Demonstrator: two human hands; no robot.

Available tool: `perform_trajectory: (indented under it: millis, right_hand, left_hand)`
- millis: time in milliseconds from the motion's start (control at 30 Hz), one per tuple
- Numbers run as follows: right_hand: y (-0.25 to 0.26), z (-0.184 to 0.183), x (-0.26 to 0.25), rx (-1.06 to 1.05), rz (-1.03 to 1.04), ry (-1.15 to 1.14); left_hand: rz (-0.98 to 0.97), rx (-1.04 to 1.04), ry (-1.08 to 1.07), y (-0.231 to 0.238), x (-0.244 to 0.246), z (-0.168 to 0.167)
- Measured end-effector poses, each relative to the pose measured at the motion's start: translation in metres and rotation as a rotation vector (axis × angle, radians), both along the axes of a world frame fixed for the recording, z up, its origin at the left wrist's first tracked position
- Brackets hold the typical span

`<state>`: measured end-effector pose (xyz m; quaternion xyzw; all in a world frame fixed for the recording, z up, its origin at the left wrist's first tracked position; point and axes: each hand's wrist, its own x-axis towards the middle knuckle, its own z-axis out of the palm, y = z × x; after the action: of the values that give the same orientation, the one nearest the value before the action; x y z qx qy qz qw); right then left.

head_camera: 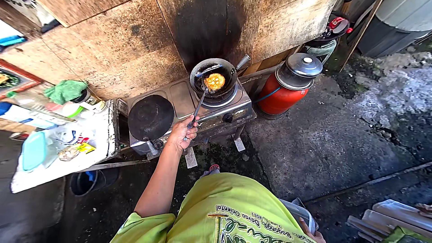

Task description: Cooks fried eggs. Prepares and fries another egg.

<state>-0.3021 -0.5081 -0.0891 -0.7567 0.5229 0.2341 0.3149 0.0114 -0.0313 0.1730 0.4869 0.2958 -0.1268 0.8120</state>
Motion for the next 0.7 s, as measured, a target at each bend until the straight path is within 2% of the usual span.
perform_trajectory:
  millis: [233, 367, 433, 533, 600, 700]
  right_hand:
    - [0.003, -0.001, 0.007, 0.017, 0.078, 0.021]
    - [0.003, -0.002, 0.006, 0.014, 0.101, 0.019]
    - [0.001, -0.004, 0.005, 0.017, 0.100, 0.019]
    - [-0.002, -0.008, 0.002, 0.015, 0.105, 0.026]
    - [-0.002, -0.005, 0.003, 0.017, 0.101, 0.025]
    - [-0.003, -0.007, 0.001, 0.015, 0.086, 0.016]
  left_hand:
    - [-0.007, 0.014, -0.006, 0.001, 0.000, 0.011]
    - [-0.063, 0.055, -0.123, 0.005, -0.002, 0.024]
    - [-0.149, 0.220, -0.164, 0.008, -0.003, 0.029]
    - [-0.295, 0.547, -0.103, 0.005, -0.003, 0.033]
    - [-0.311, 0.597, -0.056, 0.000, -0.002, 0.031]
    - [-0.277, 0.542, -0.010, -0.006, -0.002, 0.023]
